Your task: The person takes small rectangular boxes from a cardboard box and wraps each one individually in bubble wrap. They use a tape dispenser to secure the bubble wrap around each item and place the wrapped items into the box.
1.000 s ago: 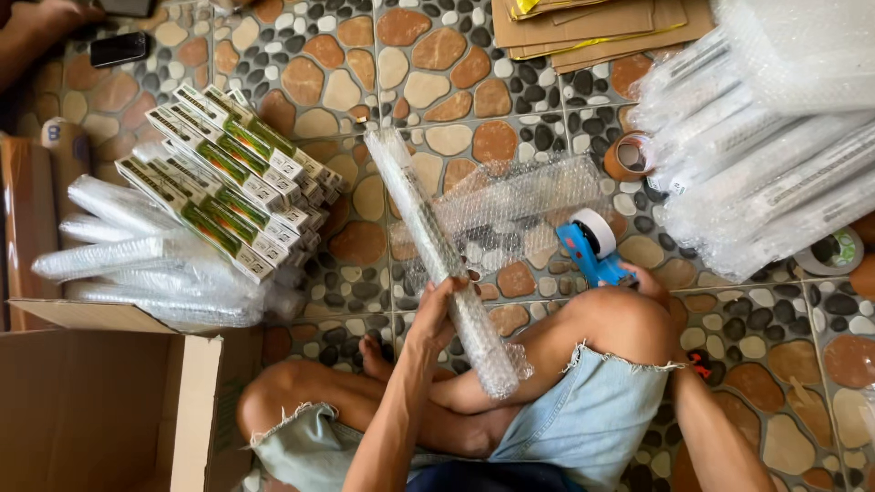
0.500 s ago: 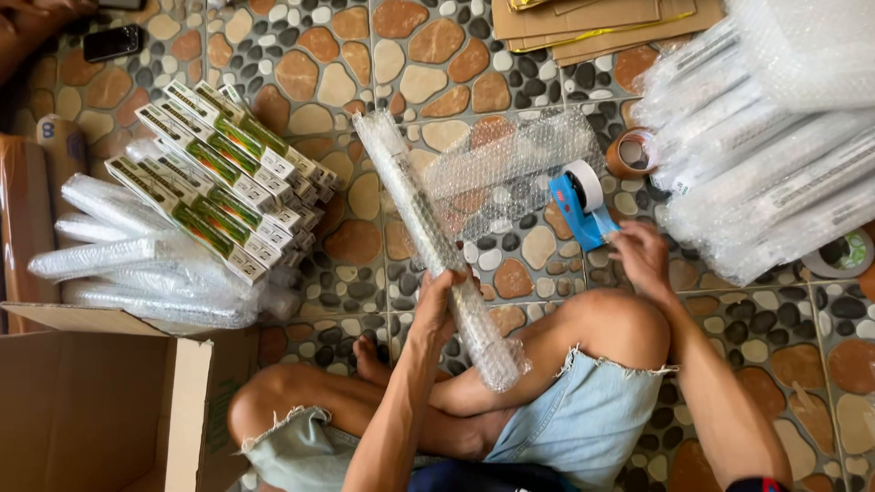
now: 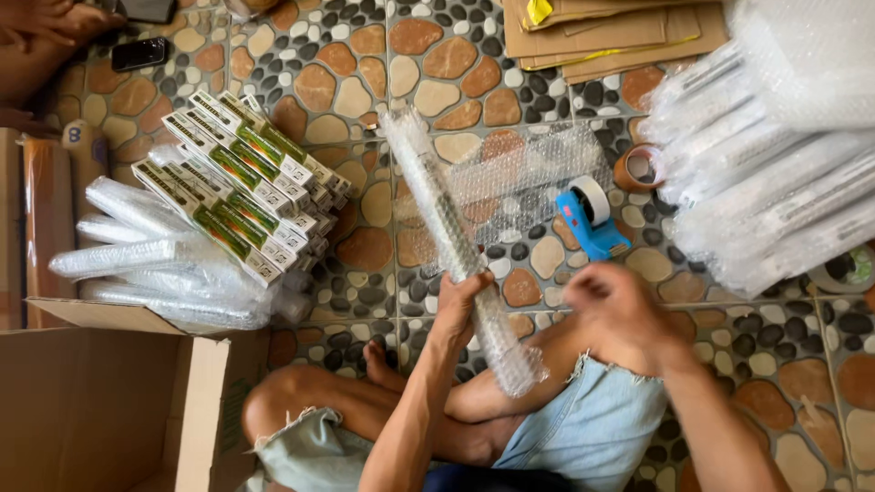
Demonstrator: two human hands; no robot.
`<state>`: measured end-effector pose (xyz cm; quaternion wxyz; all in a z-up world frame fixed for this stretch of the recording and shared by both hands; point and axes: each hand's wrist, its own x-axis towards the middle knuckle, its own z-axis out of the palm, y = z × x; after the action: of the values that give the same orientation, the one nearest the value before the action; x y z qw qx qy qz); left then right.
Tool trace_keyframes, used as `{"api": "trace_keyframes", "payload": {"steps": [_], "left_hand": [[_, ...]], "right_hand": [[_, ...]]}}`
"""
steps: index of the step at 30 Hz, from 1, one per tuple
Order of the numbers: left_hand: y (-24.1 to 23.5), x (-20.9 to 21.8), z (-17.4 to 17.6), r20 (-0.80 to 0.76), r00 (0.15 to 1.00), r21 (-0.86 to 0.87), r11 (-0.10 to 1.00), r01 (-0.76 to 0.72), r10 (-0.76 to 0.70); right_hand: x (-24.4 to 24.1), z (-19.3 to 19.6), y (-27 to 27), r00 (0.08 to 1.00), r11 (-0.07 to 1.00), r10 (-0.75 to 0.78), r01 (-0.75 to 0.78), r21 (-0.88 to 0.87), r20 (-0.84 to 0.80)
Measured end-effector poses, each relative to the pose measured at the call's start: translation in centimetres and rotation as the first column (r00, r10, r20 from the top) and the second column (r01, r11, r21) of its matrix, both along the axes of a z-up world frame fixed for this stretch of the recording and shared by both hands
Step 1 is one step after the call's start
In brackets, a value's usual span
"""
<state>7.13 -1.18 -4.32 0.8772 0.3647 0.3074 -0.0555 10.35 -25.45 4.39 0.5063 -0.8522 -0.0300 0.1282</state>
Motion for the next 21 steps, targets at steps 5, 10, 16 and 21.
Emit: {"api": "trace_keyframes", "payload": {"steps": [5,10,16,21], "left_hand": [[1.0,-0.7,5.2,0.057,0.998,0.086,0.996,-0.019,0.014],[3.9,-3.0,3.5,0.123,0.991,-0.219,0.976,-0.022,0.050],[10.4,-3.9,2.2,0.552,0.831,-0.360,0.918,0.164,0.068],[15.4,-4.0,-4.5,0.356,0.923,-0.358,0.934,-0.011,0.147]], "right_hand": [[-2.6,-1.6,8.4,0.960,0.962,0.270,-0.272,-0.029,-0.071],[-5.6,-3.6,12.3,0.928,0.958,0.267,-0.227,0.173,-0.261],[-8.2,-2.9,15.9,0.826,0.881,0.342,-0.115,0.460,-0.448],[-5.5,-3.3,22.5,0.918,0.898,0.358,-0.288,0.333,-0.171]]}}
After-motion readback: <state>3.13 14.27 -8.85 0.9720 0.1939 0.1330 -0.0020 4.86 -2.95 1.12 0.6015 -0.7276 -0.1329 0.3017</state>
